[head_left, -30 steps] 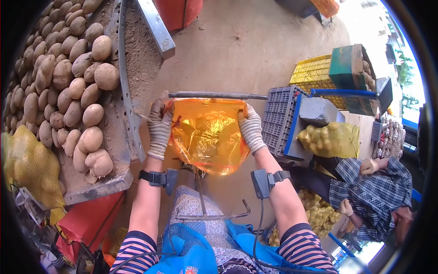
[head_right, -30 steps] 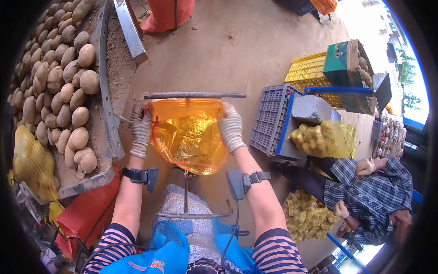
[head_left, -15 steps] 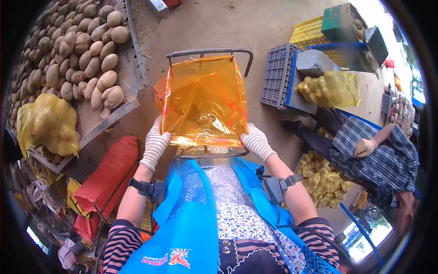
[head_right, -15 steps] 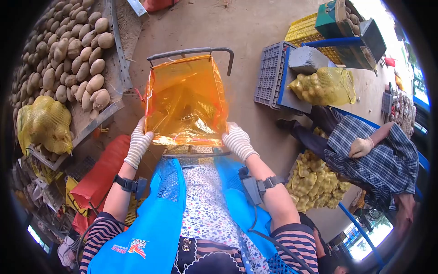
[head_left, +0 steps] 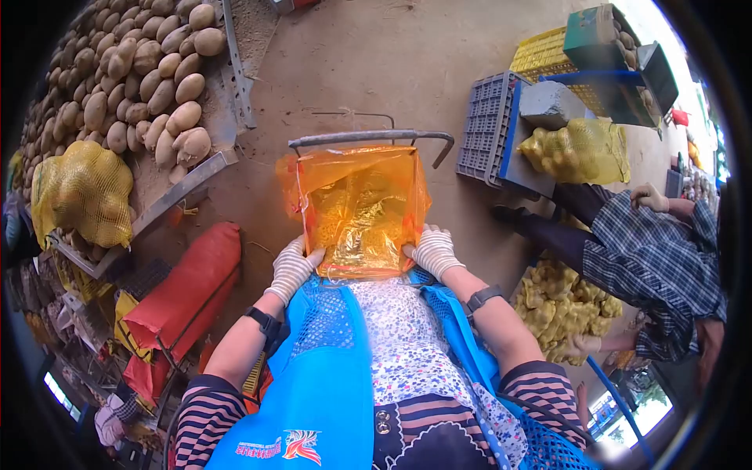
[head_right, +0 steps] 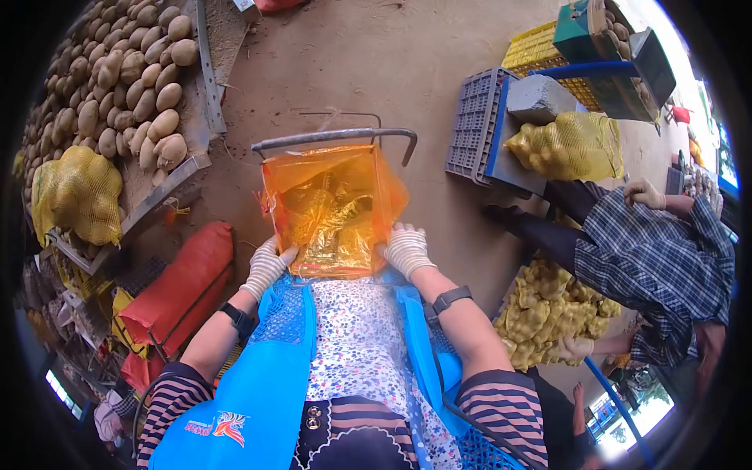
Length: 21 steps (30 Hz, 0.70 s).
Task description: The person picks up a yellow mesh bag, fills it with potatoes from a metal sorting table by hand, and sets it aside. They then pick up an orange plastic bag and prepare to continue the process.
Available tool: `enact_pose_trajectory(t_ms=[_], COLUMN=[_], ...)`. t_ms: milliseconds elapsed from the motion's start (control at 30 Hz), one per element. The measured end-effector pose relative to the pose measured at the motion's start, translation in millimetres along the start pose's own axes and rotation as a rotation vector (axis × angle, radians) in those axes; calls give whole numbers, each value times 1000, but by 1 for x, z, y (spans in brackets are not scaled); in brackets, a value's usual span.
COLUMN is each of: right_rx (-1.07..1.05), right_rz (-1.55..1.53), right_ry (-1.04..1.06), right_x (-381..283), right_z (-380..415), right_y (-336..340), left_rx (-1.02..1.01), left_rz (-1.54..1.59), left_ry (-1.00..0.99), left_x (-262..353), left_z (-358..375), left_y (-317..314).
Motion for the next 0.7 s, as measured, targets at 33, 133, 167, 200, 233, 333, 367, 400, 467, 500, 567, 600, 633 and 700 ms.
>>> enact_pose_trajectory(t_ms=[33, 133, 167, 200, 233, 333, 367, 400, 467, 500, 567, 600, 633, 700], right_rx=[14, 102, 106, 79, 53, 74, 52, 40, 9, -31, -84, 9, 102, 592], right_rz=[52, -2, -2, -81, -158, -177, -154, -97, -130, -173, -35, -20, -9, -158], right_ry=[41, 9, 24, -56, -137, -102, -62, -36, 6, 50, -8, -60, -114, 111], right_x=[-3, 1, -2, 5, 12, 3, -5, -2, 4, 3, 7, 3, -1, -31], right_z=[-9, -30, -37, -44, -52, -73, -74, -79, -81, -81, -95, -100, -105, -124], right_y=[1, 20, 31, 42, 53, 97, 112, 115, 119, 121, 145, 181, 213, 275], left_rx=[35, 230, 253, 302, 349, 361, 315, 248, 217, 184, -30, -78, -129, -175], left_rz=[57, -51, 13, 74, 138, 282, 402, 576, 747, 907, 1151, 1220, 1287, 1329], left_ry=[-32, -26, 27, 14, -2, 38, 115, 239, 359, 489, 547, 564, 580, 514], left_x=[16, 40, 33, 33, 37, 17, 10, -1, 1, -5, 4, 8, 14, 36], left_z=[-6, -30, -41, -50, -57, -67, -64, -54, -22, -2, 25, 38, 46, 48], left_y=[7, 42, 49, 59, 68, 77, 75, 65, 52, 37, 1, -13, -26, -35])
Point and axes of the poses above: each hand's wrist, its own z-axis away from the middle knuckle, its own y-axis out of the back of the hand, x = y × z, the point moved 10 cm from there along -z, towards the middle knuckle, and after that the axes turned 10 degrees about x, right-handed, at the moved point
